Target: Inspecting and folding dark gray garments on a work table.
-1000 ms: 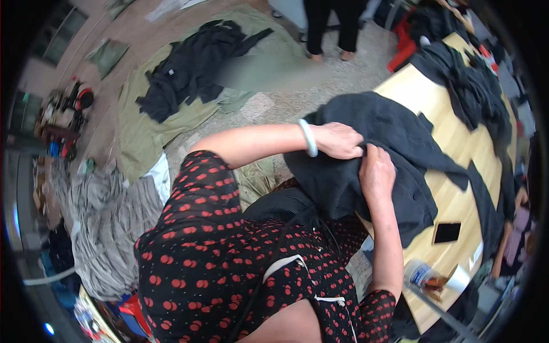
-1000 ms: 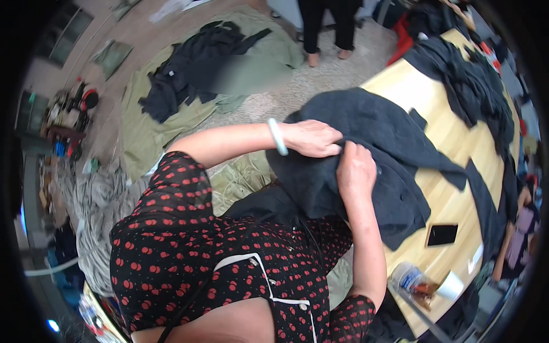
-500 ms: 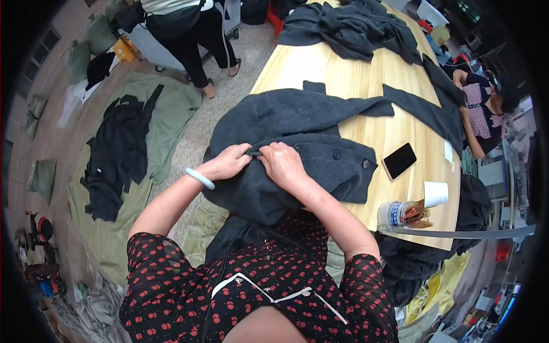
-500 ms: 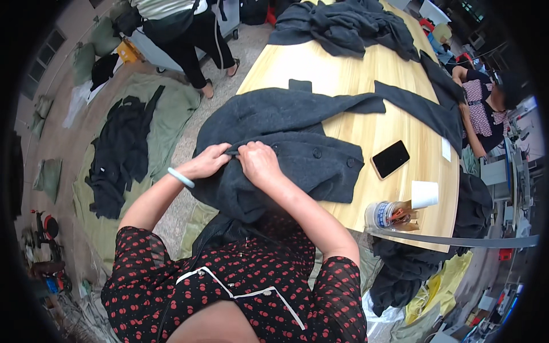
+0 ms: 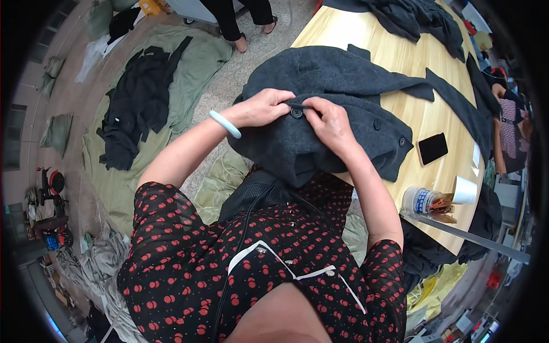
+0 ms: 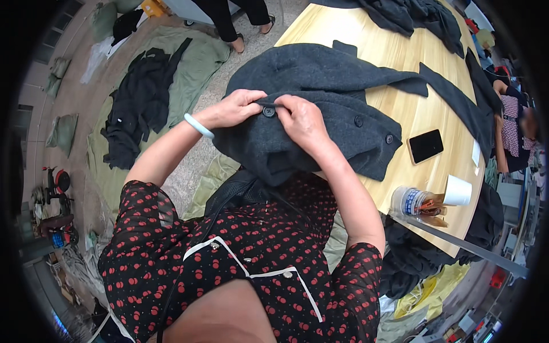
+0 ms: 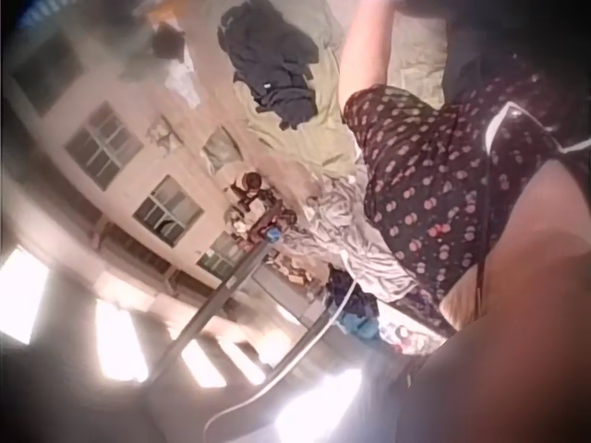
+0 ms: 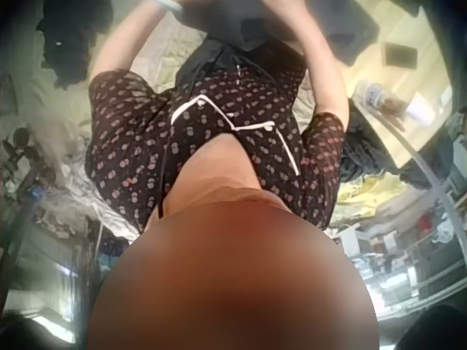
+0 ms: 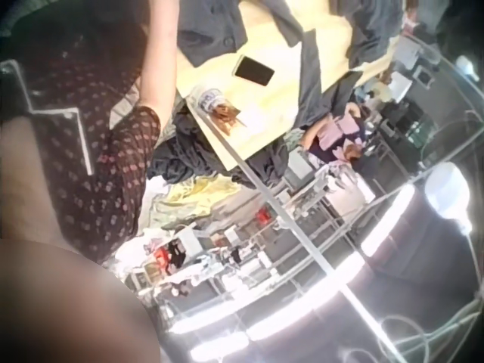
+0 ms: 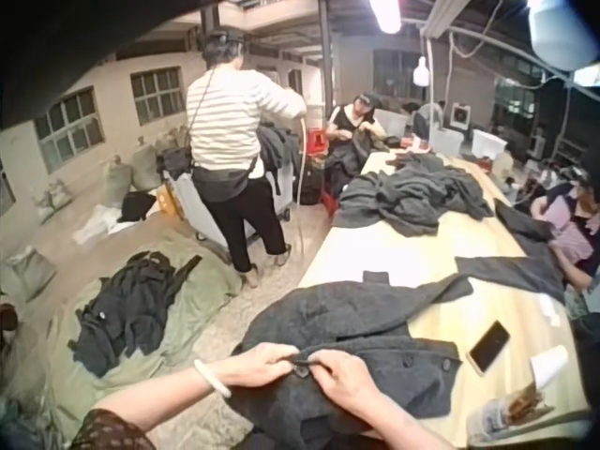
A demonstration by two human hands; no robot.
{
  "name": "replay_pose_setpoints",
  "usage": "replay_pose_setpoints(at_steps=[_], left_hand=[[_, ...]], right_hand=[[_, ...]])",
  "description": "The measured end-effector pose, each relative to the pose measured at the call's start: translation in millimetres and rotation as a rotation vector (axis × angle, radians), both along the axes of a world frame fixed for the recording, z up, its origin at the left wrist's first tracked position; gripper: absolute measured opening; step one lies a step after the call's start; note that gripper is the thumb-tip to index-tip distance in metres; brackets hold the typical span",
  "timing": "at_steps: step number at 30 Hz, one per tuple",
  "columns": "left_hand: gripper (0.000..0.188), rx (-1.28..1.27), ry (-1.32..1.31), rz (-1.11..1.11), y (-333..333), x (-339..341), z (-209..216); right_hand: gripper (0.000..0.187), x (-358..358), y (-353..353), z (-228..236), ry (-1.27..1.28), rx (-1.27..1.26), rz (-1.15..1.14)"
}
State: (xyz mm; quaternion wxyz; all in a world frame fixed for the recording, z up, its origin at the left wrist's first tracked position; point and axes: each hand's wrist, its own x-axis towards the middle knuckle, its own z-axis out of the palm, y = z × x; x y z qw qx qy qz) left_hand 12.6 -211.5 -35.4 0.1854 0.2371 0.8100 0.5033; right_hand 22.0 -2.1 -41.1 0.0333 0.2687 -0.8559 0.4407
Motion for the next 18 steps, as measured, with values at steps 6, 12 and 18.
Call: replay_pose_setpoints(at_steps=[6, 12, 18], left_hand=[[0.059, -0.223, -0.034, -0.077, 10.1, -14.3, 10.0], [0.087, -0.582, 0.322, -0.047, 48.1, -1.2, -5.6], [0.032, -0.21, 0.285, 0.033, 52.4, -7.2, 0.2]], right_hand=[[0.016, -10.5, 8.6, 22.2, -0.231, -0.217, -0.183], [0.025, -15.8, 35.2, 17.4, -0.19, -0.254, -0.302], [0.029, -21.7, 86.3, 2.4, -0.244, -0.283, -0.433]])
